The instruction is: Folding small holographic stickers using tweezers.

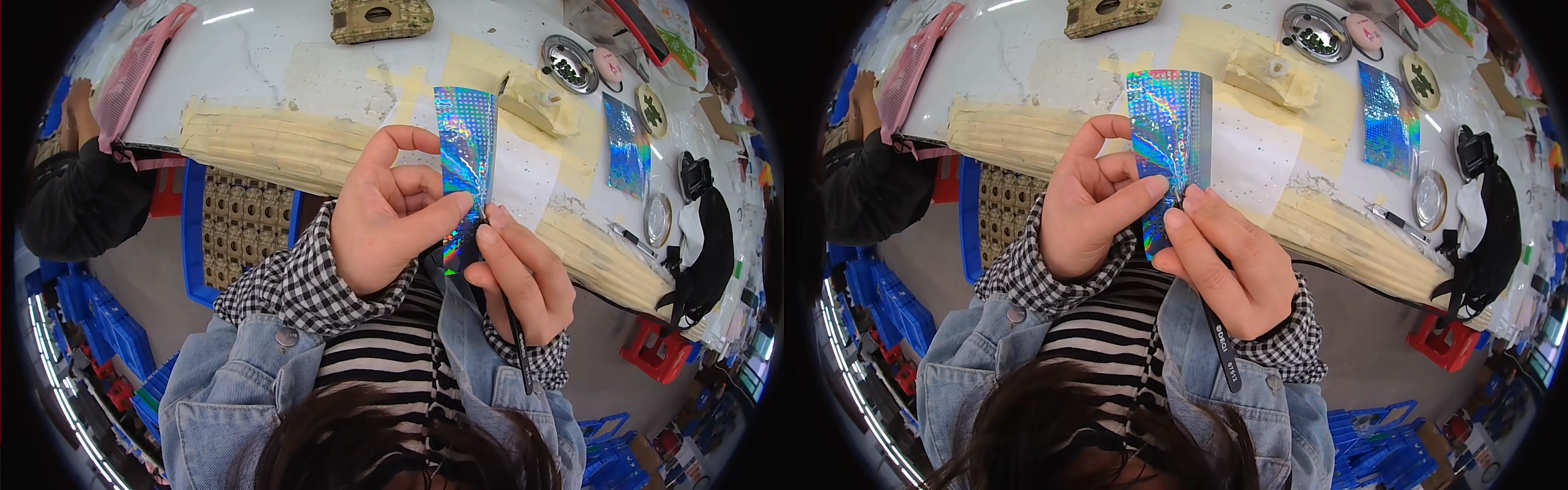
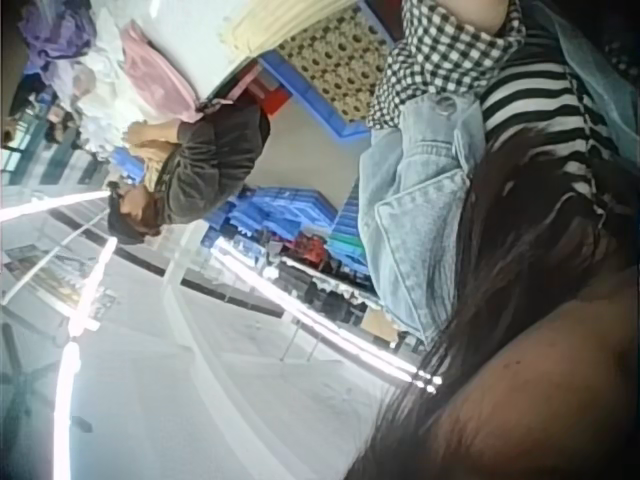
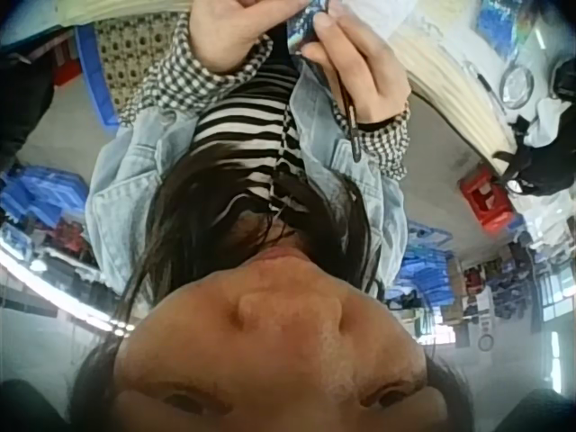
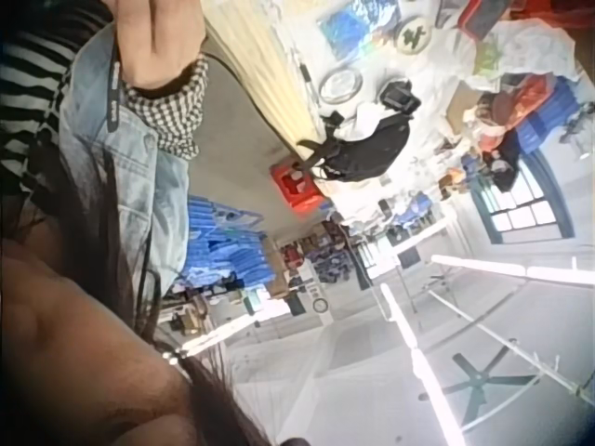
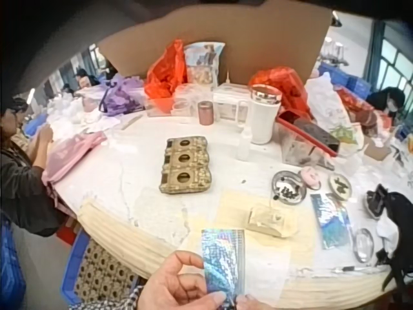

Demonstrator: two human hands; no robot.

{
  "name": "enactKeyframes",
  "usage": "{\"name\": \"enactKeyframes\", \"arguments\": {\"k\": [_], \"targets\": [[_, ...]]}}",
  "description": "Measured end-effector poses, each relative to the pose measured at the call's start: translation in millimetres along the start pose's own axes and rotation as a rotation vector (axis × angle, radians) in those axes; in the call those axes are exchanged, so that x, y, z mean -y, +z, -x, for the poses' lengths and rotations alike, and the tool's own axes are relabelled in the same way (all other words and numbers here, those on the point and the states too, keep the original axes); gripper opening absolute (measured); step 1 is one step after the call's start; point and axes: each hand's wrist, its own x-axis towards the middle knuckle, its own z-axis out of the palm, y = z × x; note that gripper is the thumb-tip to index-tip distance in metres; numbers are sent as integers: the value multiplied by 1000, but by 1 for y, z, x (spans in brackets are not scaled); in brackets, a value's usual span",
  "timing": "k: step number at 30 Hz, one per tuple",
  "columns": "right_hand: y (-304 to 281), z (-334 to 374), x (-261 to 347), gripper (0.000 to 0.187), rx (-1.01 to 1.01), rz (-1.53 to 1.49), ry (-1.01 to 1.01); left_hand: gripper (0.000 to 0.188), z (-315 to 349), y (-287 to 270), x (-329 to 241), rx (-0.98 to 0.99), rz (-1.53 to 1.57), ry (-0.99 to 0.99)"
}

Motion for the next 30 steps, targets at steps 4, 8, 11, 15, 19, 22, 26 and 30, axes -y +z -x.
{"name": "enactKeyframes", "arguments": {"k": [4, 8, 11, 15, 19, 22, 26, 30], "targets": [[1, 1, -1, 39, -6, -3, -14, 46, 0, 1, 0, -1, 5, 0], [-1, 0, 0, 39, 7, -5, -13, 46, 1, 0, -1, 20, -4, 7], [-1, 0, 0, 38, 9, -10, -12, 46, 0, -1, -2, 25, -2, -5], [-1, 1, -1, 38, 10, -26, -19, 45, 1, 1, -1, 2, -4, -12], [-3, 1, -1, 38, 13, -26, -15, 45, -1, -1, 2, -1, -4, -4], [-9, -1, 0, 36, 26, -52, 7, 44, -2, -4, 1, -21, 10, 10], [-8, 2, -11, 34, -43, 18, 19, 42, -6, -17, -5, -131, 1, 124], [12, 9, -33, 31, -66, 194, 19, 43, -12, -32, -11, -219, 52, 264]]}}
